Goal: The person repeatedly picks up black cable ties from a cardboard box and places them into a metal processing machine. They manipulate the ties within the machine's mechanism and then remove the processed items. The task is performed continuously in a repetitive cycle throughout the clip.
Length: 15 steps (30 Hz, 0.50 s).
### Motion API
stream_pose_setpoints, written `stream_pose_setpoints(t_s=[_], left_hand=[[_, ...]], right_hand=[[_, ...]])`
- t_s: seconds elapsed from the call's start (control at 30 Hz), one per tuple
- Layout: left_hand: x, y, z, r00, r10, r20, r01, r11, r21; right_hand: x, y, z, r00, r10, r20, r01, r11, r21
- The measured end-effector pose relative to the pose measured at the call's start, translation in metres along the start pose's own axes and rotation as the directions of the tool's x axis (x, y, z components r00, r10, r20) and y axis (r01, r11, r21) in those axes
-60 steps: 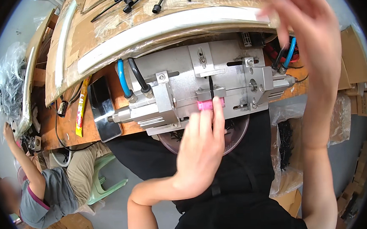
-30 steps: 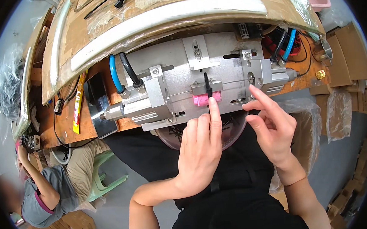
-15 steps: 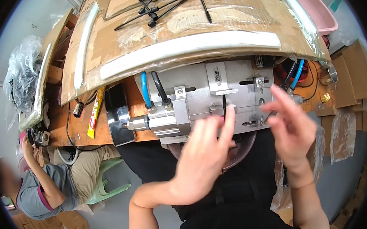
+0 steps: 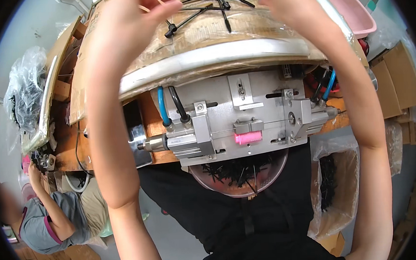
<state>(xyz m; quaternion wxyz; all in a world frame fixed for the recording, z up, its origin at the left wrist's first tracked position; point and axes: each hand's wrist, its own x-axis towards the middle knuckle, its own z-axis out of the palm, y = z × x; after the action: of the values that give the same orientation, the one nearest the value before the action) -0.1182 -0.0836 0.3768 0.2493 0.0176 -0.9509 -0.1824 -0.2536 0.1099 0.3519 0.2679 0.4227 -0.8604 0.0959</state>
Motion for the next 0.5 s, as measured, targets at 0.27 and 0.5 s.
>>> stream_pose_setpoints(t_s=[0.27,0.5], left_hand=[[-0.154,0.043,0.041,0.994,0.082,-0.075,-0.094,0.98,-0.178],[-0.218,0.073,0.105,0.972,0.043,0.23,-0.034,0.999,-0.042]], right_hand=[[-0.057,-0.001,-0.06,0.969,0.248,-0.011,-0.209,0.839,0.503],[-0.102,0.02,-0.075,0.961,0.27,0.06,-0.168,0.396,0.903]])
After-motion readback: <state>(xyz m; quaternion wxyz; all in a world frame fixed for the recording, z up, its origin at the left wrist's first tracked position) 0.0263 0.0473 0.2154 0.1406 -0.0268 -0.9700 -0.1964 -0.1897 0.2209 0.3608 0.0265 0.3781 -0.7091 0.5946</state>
